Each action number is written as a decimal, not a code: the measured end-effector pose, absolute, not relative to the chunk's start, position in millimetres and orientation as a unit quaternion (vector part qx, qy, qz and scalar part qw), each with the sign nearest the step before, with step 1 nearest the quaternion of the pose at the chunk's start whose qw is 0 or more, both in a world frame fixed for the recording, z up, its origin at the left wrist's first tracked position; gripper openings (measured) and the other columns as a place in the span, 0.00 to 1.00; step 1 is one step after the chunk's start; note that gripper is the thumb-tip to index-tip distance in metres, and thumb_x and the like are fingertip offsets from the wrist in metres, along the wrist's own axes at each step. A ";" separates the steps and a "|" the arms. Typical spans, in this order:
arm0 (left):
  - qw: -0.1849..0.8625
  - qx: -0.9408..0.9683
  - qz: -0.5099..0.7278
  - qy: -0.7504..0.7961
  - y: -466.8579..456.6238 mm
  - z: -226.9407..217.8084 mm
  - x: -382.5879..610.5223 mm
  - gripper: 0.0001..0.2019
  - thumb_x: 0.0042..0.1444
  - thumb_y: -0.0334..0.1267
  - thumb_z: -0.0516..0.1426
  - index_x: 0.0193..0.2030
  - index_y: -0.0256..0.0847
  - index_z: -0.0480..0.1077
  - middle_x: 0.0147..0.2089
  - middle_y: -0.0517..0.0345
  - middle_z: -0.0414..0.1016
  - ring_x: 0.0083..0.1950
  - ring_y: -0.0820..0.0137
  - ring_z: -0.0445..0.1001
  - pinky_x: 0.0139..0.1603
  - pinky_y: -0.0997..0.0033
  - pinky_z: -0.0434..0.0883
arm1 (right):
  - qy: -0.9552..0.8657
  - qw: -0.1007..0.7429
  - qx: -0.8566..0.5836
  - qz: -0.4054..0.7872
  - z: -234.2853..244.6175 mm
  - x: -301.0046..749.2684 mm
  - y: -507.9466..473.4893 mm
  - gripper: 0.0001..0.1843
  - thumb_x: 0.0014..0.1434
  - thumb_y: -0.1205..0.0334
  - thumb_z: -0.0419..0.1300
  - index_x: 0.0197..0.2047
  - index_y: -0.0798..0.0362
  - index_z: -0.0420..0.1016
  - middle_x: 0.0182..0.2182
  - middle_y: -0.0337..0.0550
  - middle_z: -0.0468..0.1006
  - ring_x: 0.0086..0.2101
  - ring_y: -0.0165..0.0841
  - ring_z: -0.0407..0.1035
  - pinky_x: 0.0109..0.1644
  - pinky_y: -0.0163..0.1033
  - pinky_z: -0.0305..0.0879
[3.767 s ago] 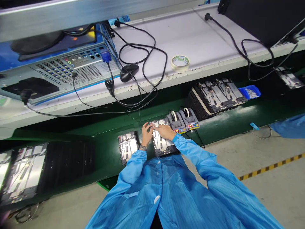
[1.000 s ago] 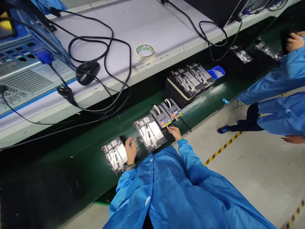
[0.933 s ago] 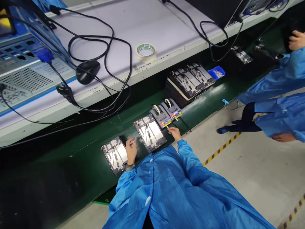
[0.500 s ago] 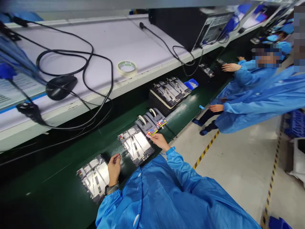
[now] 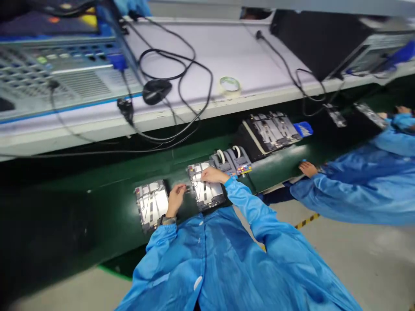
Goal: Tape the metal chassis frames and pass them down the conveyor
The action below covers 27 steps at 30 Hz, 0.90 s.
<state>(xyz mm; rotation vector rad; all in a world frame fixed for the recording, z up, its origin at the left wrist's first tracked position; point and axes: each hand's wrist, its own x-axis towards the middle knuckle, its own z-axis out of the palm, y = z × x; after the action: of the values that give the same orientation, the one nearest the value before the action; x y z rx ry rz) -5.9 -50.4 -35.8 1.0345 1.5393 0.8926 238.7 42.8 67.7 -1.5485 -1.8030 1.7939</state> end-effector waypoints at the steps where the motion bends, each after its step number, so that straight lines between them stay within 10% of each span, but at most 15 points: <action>1: 0.521 0.421 0.377 0.639 -50.5 -36.8 -5.5 0.17 0.60 0.50 0.58 0.47 0.39 0.75 0.45 0.49 0.81 0.45 0.63 0.81 0.53 0.61 0.75 | -0.610 0.065 -0.516 0.598 63.3 236.3 47.4 0.04 0.54 0.66 0.66 0.31 0.58 0.79 0.22 0.36 0.75 0.23 0.25 0.63 0.27 0.30 0.55; 27: 0.527 0.398 0.422 0.621 -19.1 -42.5 24.8 0.12 0.61 0.46 0.58 0.42 0.40 0.75 0.40 0.52 0.79 0.41 0.66 0.77 0.48 0.65 0.73 | -0.671 -0.046 -0.533 0.513 44.9 213.5 87.0 0.04 0.52 0.66 0.66 0.29 0.57 0.81 0.18 0.34 0.72 0.22 0.27 0.63 0.27 0.31 0.56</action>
<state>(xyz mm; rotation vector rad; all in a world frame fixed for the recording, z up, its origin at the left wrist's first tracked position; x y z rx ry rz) 24.8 -19.1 -42.5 0.9523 1.4840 1.0097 213.5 87.0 44.9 -1.7239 -2.1728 1.6618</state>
